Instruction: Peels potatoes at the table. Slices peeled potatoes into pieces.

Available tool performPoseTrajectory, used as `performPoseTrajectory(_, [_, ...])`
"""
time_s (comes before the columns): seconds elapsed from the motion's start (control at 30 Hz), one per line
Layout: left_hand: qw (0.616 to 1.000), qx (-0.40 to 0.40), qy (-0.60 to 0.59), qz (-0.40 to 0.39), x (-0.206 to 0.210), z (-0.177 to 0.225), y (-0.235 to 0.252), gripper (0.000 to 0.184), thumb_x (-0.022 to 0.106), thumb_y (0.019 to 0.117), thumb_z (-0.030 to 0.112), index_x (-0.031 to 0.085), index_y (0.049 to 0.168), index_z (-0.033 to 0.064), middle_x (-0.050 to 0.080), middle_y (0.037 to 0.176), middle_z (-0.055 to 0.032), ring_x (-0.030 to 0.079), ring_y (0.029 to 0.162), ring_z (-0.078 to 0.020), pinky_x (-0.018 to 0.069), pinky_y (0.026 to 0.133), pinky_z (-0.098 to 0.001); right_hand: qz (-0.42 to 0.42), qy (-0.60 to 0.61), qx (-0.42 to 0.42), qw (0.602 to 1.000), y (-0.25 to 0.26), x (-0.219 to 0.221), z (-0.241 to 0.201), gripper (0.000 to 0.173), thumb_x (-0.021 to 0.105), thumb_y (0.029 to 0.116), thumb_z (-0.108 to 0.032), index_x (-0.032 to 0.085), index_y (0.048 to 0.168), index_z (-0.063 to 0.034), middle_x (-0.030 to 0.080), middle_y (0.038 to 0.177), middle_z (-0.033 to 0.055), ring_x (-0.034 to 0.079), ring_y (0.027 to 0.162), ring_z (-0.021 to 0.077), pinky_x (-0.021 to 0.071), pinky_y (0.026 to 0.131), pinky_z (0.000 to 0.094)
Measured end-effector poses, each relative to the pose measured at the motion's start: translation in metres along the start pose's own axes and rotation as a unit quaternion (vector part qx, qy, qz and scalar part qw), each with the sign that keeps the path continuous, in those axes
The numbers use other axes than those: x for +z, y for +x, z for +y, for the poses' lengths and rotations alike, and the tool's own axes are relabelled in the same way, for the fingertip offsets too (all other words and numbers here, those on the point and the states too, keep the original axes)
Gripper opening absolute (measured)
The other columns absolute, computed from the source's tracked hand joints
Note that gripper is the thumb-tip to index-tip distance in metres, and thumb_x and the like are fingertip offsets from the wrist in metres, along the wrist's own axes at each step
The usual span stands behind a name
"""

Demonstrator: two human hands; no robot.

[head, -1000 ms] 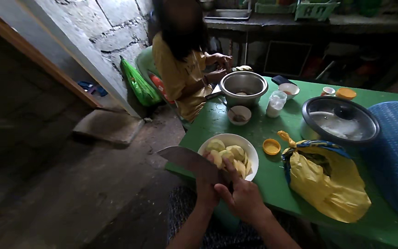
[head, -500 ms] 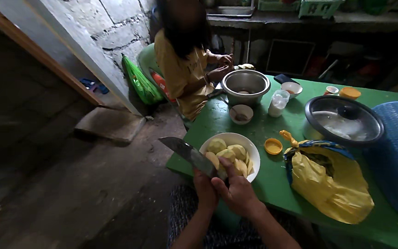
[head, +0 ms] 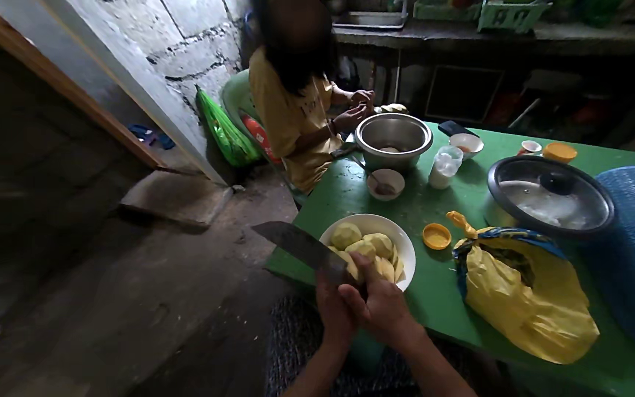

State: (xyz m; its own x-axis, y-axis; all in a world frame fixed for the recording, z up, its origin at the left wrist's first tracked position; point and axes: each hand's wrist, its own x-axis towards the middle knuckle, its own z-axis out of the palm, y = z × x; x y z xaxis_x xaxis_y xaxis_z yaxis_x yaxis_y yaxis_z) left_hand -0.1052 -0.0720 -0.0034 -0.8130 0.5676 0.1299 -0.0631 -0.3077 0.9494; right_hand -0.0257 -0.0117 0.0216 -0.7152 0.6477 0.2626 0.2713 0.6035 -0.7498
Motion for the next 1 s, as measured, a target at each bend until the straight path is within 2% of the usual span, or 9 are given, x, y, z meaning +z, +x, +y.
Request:
performPoseTrajectory(0.27, [0.998, -0.021, -0.028, -0.052, -0.001, 0.002, 0.014, 0.029, 0.030, 0.1088, 0.019, 0.039, 0.130, 0.0013, 0.061, 0.093, 0.0009, 0.064, 0.081, -0.0045, 0.0569, 0.073, -0.0236, -0.062, 0.012, 0.070, 0.996, 0.011, -0.017, -0.010, 0.077, 0.033, 0.1011, -0.069, 0.049, 0.150, -0.0110, 0.068, 0.073, 0.0088, 0.068, 0.069, 0.0286, 0.0555, 0.064, 0.0537])
performPoseTrajectory(0.4, [0.997, -0.021, -0.021, -0.070, 0.002, 0.003, 0.011, 0.025, 0.046, 0.1070, 0.022, 0.044, 0.123, 0.0031, 0.066, 0.093, 0.0016, 0.067, 0.079, -0.0049, 0.0589, 0.068, -0.0240, -0.016, 0.032, 0.098, 0.995, 0.018, -0.016, -0.008, 0.064, 0.036, 0.1049, -0.059, 0.056, 0.142, -0.0102, 0.067, 0.075, 0.0093, 0.067, 0.069, 0.0275, 0.0549, 0.064, 0.0524])
performPoseTrajectory(0.47, [0.993, -0.072, -0.055, -0.081, 0.004, 0.006, 0.006, 0.031, 0.047, 0.1069, 0.023, 0.045, 0.130, 0.0021, 0.066, 0.102, -0.0033, 0.068, 0.087, -0.0099, 0.0607, 0.074, -0.0284, -0.013, 0.069, 0.108, 0.992, 0.021, -0.019, -0.001, 0.064, 0.037, 0.1055, -0.058, 0.053, 0.145, -0.0104, 0.069, 0.080, 0.0106, 0.068, 0.073, 0.0270, 0.0562, 0.068, 0.0523])
performPoseTrajectory(0.53, [0.968, -0.183, -0.149, -0.084, 0.005, 0.013, 0.006, 0.035, 0.034, 0.1099, 0.030, 0.045, 0.134, 0.0063, 0.067, 0.104, -0.0059, 0.069, 0.087, -0.0127, 0.0611, 0.074, -0.0301, -0.020, 0.099, 0.117, 0.988, 0.019, -0.023, 0.003, 0.069, 0.037, 0.1046, -0.059, 0.043, 0.153, -0.0106, 0.070, 0.083, 0.0110, 0.068, 0.073, 0.0259, 0.0567, 0.069, 0.0521])
performPoseTrajectory(0.6, [0.923, -0.285, -0.241, -0.093, 0.003, 0.020, 0.012, 0.053, 0.026, 0.1083, 0.051, 0.055, 0.123, 0.0089, 0.069, 0.097, -0.0082, 0.069, 0.081, -0.0150, 0.0601, 0.072, -0.0314, -0.020, 0.110, 0.106, 0.988, 0.013, -0.023, 0.007, 0.073, 0.039, 0.1046, -0.059, 0.035, 0.158, -0.0084, 0.069, 0.079, 0.0084, 0.066, 0.067, 0.0218, 0.0579, 0.065, 0.0484])
performPoseTrajectory(0.67, [0.900, -0.312, -0.275, -0.134, -0.001, 0.022, 0.018, 0.068, 0.024, 0.1027, 0.066, 0.053, 0.128, 0.0101, 0.068, 0.103, -0.0086, 0.068, 0.089, -0.0163, 0.0595, 0.077, -0.0329, -0.005, 0.083, 0.069, 0.994, 0.005, -0.019, 0.009, 0.075, 0.039, 0.1045, -0.060, 0.037, 0.156, -0.0057, 0.067, 0.074, 0.0071, 0.065, 0.062, 0.0210, 0.0571, 0.060, 0.0472])
performPoseTrajectory(0.8, [0.915, -0.297, -0.260, -0.078, 0.000, 0.027, 0.013, 0.054, 0.015, 0.1102, 0.045, 0.057, 0.112, 0.0108, 0.071, 0.093, -0.0058, 0.070, 0.087, -0.0144, 0.0608, 0.076, -0.0332, 0.012, -0.019, 0.015, 1.000, -0.008, -0.016, 0.000, 0.081, 0.035, 0.1006, -0.069, 0.045, 0.154, -0.0080, 0.071, 0.077, 0.0104, 0.067, 0.061, 0.0273, 0.0551, 0.055, 0.0515])
performPoseTrajectory(0.87, [0.930, -0.274, -0.239, -0.052, 0.000, 0.028, 0.011, 0.039, 0.022, 0.1108, 0.027, 0.058, 0.107, 0.0114, 0.071, 0.088, -0.0039, 0.070, 0.082, -0.0122, 0.0613, 0.072, -0.0313, 0.015, -0.035, -0.003, 0.999, -0.013, -0.014, -0.003, 0.082, 0.036, 0.0997, -0.070, 0.046, 0.154, -0.0099, 0.074, 0.082, 0.0109, 0.069, 0.062, 0.0276, 0.0559, 0.054, 0.0511])
performPoseTrajectory(1.0, [0.979, -0.123, -0.144, -0.075, -0.003, 0.015, 0.013, 0.033, 0.037, 0.1089, 0.018, 0.046, 0.138, 0.0051, 0.067, 0.115, -0.0019, 0.066, 0.103, -0.0062, 0.0573, 0.090, -0.0272, 0.022, -0.049, -0.033, 0.998, -0.018, -0.011, -0.003, 0.085, 0.033, 0.0981, -0.074, 0.044, 0.155, -0.0113, 0.070, 0.072, 0.0071, 0.067, 0.057, 0.0244, 0.0543, 0.049, 0.0481])
